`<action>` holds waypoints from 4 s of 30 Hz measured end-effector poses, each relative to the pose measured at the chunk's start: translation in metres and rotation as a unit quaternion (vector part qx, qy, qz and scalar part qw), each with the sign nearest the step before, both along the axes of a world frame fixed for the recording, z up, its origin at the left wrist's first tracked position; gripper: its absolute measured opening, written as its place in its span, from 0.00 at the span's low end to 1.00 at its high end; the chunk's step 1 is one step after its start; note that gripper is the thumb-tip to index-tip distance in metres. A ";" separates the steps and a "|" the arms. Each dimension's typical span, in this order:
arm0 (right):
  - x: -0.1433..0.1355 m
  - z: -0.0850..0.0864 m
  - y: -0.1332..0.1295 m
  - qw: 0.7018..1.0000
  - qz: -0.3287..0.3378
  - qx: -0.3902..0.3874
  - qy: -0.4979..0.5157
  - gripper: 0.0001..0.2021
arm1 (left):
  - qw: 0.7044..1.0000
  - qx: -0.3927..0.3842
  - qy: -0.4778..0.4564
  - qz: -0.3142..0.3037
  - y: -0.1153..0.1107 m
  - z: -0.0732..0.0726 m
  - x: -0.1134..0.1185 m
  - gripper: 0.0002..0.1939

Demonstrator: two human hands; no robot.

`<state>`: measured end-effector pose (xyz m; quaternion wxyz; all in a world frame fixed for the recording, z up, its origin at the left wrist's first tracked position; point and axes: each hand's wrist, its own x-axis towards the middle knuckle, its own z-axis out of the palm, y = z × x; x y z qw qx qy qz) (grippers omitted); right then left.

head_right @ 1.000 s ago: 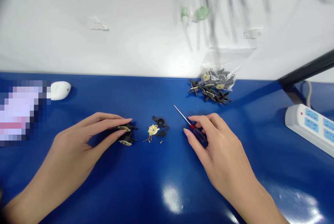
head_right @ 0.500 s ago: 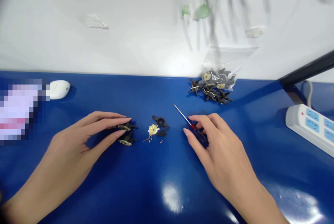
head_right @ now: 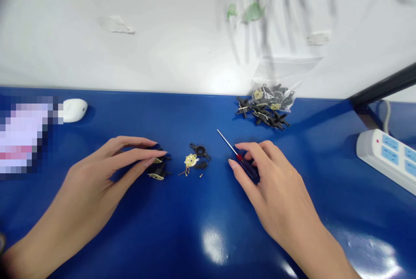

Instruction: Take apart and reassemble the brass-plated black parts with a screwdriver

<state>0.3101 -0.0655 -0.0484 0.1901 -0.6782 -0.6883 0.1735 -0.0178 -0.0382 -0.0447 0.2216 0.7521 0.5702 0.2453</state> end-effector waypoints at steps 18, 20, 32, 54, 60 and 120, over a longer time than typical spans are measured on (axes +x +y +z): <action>0.000 -0.001 0.002 1.000 -0.002 -0.010 -0.007 0.21 | 1.000 0.017 -0.010 -0.019 -0.004 0.003 0.002 0.16; 0.000 -0.001 0.002 1.000 -0.004 -0.014 -0.005 0.21 | 1.000 0.017 -0.014 -0.021 -0.004 0.003 0.002 0.15; 0.001 0.000 0.002 1.000 0.003 -0.007 -0.008 0.22 | 0.999 0.046 0.000 -0.028 -0.008 0.001 0.004 0.16; 0.000 0.001 0.002 1.000 0.002 -0.022 -0.004 0.19 | 0.999 0.017 0.023 -0.022 -0.005 -0.001 -0.007 0.23; 0.000 0.000 0.001 1.000 0.000 -0.022 -0.010 0.20 | 0.998 0.034 0.029 -0.037 -0.003 -0.006 -0.010 0.16; -0.022 -0.001 0.002 0.969 0.138 0.183 -0.096 0.06 | 0.995 0.095 0.026 0.032 -0.015 0.004 0.012 0.18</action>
